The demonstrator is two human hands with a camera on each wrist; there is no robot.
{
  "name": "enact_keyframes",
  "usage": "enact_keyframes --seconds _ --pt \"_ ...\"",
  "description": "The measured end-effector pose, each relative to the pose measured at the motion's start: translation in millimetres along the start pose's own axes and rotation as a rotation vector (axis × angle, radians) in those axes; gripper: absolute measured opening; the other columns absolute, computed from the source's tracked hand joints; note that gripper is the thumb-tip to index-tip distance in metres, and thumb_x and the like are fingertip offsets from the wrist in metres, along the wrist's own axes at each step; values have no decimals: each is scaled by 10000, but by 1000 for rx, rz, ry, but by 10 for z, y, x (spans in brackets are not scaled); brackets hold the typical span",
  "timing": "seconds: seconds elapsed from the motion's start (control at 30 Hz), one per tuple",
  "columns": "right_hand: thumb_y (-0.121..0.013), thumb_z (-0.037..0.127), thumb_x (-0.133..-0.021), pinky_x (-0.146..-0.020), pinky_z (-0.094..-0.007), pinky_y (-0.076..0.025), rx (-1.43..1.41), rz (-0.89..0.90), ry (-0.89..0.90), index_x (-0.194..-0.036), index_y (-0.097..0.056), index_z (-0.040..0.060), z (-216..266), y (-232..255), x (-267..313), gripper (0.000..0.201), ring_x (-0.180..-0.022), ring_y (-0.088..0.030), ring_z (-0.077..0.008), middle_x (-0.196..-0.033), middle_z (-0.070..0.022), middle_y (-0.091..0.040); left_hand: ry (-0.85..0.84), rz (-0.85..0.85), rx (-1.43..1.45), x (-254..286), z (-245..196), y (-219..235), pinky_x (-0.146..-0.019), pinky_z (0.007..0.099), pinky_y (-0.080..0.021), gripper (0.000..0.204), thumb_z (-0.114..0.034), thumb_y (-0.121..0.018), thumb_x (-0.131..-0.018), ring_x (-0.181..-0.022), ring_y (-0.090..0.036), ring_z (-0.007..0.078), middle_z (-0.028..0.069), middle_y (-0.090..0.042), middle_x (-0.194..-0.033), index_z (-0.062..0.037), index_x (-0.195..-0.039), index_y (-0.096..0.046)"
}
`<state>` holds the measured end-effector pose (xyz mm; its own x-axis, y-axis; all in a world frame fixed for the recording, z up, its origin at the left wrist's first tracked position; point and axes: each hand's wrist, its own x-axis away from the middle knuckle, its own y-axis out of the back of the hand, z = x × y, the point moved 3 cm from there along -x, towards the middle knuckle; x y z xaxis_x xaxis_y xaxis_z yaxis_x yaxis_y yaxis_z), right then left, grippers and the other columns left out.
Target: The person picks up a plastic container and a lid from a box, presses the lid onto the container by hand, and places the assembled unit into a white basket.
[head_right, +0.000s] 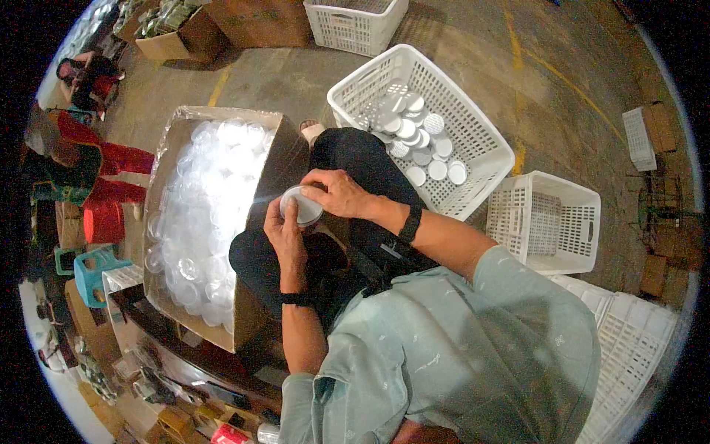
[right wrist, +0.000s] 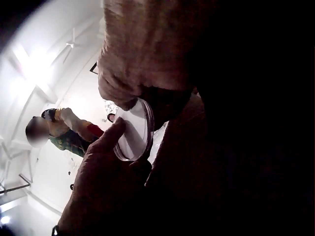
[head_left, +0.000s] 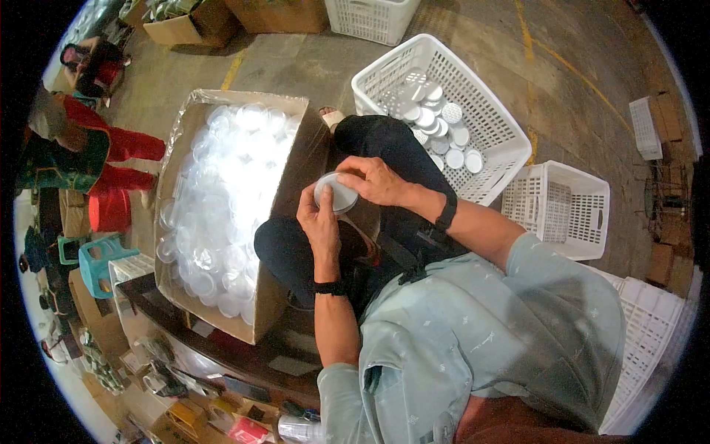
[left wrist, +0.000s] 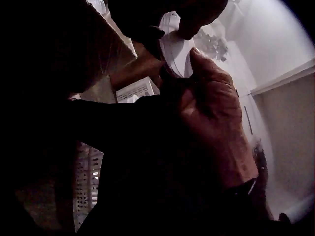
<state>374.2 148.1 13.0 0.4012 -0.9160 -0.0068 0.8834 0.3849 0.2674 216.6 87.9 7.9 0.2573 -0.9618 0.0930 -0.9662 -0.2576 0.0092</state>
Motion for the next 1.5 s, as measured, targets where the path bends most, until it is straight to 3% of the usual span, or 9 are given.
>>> enact_keyframes --seconds 0.17,0.37,0.43,0.63,0.73,0.97,1.33,1.43,1.5 --pt "-656 253 -921 -770 -363 -540 -25 -44 11 -1036 -678 3 -38 -26 -2 277 -858 -698 -241 -929 -157 -714 -42 -28 13 -9 25 -23 -743 257 -506 241 -209 -645 -987 -839 -609 109 34 -673 -942 7 -1089 -676" --pt "-643 187 -937 -705 -336 -541 50 -37 9 -1016 -672 -6 -52 -76 -1 211 -770 -673 -164 -826 -105 -710 -64 -35 -63 7 -80 -37 -737 279 -496 290 -275 -624 -999 -814 -595 114 42 -670 -912 4 -1059 -668" --pt "-651 219 -902 -745 -395 -544 54 -18 28 -1009 -678 1 -45 -97 1 245 -825 -711 -285 -867 -172 -712 -51 -34 -88 -13 -56 -41 -734 283 -494 304 -290 -619 -996 -818 -594 119 45 -665 -903 7 -1038 -665" --pt "-593 139 -894 -776 -427 -547 -54 54 120 -1054 -646 -18 -26 -111 46 230 -859 -708 -351 -917 -216 -708 33 -81 -22 -31 27 33 -731 307 -502 263 -251 -613 -989 -813 -596 128 55 -665 -909 7 -1015 -660" --pt "-566 80 -884 -762 -406 -549 100 73 118 -1076 -634 -29 -52 -101 40 230 -854 -711 -297 -923 -204 -706 -70 -77 -122 -28 36 3 -735 321 -512 237 -226 -607 -985 -819 -608 143 72 -674 -922 2 -1022 -662" --pt "-591 122 -872 -744 -415 -549 185 94 80 -1042 -629 -38 -62 -82 46 236 -823 -712 -325 -890 -227 -699 -101 -10 -228 7 -26 -16 -782 334 -525 222 -197 -648 -940 -882 -649 190 106 -686 -958 -14 -1067 -660" --pt "-596 234 -904 -745 -450 -551 233 88 -16 -960 -672 -6 -48 -40 54 258 -839 -703 -391 -879 -235 -700 160 335 -273 47 19 20 -863 349 -574 750 -50 -818 -733 -1011 -660 246 164 -642 -1177 -31 -1394 -463" --pt "-612 225 -895 -746 -440 -552 214 51 69 -974 -677 -4 -90 -57 37 251 -843 -710 -368 -892 -227 -704 160 347 -41 58 -44 -10 -935 402 -536 853 -74 -838 -686 -1090 -631 303 209 -607 -1248 11 -1423 -417" --pt "-641 217 -883 -725 -404 -552 147 101 24 -1007 -679 0 -108 -67 37 253 -825 -714 -299 -907 -200 -709 26 325 -266 3 99 67 -927 392 -538 839 -82 -822 -711 -1095 -633 301 205 -611 -1258 -14 -1443 -416"
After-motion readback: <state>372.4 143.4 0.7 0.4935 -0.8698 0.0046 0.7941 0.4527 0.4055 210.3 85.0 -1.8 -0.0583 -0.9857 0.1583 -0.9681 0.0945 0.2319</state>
